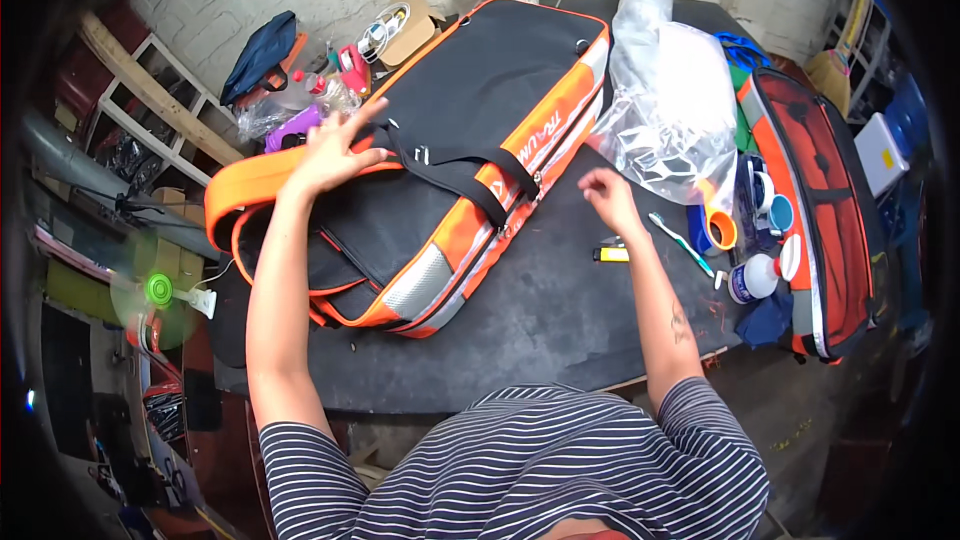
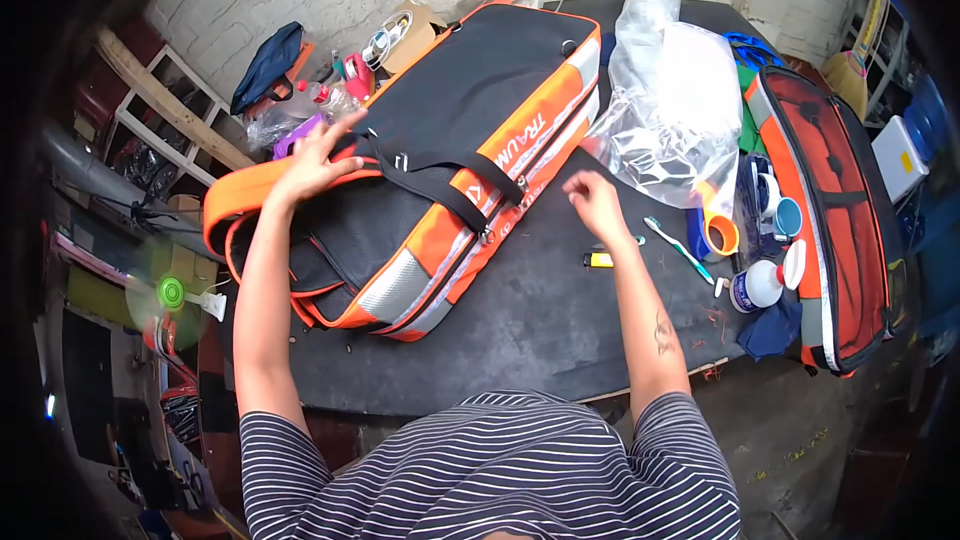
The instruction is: Inspecting and adjusting the straps, buckles, and zippers of a manufactured trauma kit bag.
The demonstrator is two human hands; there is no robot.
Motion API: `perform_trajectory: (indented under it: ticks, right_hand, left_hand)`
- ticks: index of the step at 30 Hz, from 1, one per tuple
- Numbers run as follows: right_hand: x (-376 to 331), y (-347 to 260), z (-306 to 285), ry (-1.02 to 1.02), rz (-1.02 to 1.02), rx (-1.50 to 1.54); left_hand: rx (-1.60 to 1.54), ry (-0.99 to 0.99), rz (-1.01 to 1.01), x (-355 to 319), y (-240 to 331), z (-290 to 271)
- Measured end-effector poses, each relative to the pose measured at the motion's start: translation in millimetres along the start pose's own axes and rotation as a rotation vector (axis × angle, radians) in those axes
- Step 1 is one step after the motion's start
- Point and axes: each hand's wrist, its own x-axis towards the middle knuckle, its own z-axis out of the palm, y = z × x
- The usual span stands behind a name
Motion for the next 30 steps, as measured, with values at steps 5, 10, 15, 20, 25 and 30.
perform_trajectory:
  ticks: [5, 10, 15, 20, 25, 30]
  right_hand:
    - [-57.7, 17.7, -4.9, 0.050, 0.108, -0.503]
    - [-88.7, 41.5, -12.8, 0.161, 0.150, -0.634]
    - [-93.6, 46.1, -32.3, 0.233, 0.093, -0.546]
    - [-103.3, 34.9, -20.6, -0.127, -0.004, -0.600]
    - [-95.5, 23.6, -9.1, 0.092, 0.206, -0.442]
    - [-55.3, -9.7, -0.4, 0.396, 0.051, 0.367]
  left_hand:
    - [-0.199, 0.123, 0.072, 2.8, 25.8, 16.7]
    - [0.094, -0.027, 0.236, 10.1, 61.1, 34.9]
    - [-0.309, 0.055, 0.124, 32.4, 93.6, 39.4]
    - [-1.103, -0.135, 0.227, 63.1, 149.9, 62.2]
    - [-1.430, -0.319, -0.016, 81.8, 180.4, 94.2]
    - [-1.315, -0.347, -0.033, 83.3, 193.0, 104.5]
